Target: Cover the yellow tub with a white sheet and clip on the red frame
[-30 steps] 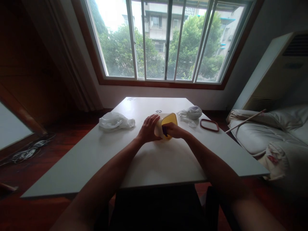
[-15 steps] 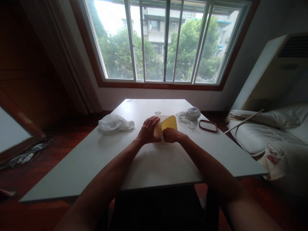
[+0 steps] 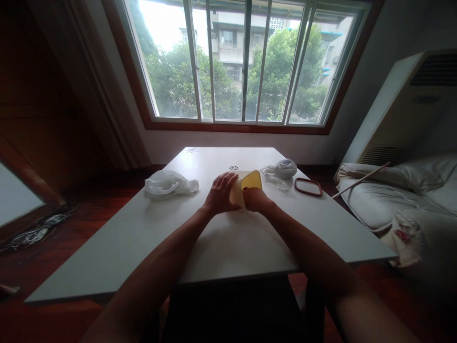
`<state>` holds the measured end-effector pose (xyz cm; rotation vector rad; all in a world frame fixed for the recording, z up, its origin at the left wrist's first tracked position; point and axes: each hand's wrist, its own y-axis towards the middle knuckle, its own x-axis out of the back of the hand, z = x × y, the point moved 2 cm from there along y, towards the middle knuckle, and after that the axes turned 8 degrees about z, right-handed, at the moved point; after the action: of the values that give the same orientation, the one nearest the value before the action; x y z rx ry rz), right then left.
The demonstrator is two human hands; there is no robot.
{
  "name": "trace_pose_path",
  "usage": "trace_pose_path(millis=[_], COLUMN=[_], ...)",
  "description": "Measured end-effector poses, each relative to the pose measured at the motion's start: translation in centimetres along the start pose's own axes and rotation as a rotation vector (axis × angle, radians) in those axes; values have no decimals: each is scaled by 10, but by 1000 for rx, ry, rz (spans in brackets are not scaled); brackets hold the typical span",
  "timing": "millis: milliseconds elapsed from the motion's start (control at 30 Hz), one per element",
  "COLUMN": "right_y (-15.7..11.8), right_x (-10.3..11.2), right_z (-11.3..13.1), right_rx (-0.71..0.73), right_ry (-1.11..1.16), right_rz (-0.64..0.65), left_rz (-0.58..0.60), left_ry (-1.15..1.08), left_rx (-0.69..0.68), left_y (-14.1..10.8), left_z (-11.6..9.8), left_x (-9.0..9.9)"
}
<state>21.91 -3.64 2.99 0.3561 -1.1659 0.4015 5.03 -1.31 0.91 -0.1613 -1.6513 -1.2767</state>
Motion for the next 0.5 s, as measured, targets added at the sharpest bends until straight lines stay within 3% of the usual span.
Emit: trace_pose_path(millis=[133,333,500], right_y=[-4,-5,-9], right_x=[6,15,17], right_z=[7,9,17], right_rx=[-37,-45,-112], right_ry=[-271,-362,-391], right_rz=[14,-192,-107], left_rz=[-5,-29,-35], left_ry=[-6,6,16], left_rx=[42,57,34], left_y=[0,1,1], left_z=[-1,-1,-3], left_x=[1,2,2])
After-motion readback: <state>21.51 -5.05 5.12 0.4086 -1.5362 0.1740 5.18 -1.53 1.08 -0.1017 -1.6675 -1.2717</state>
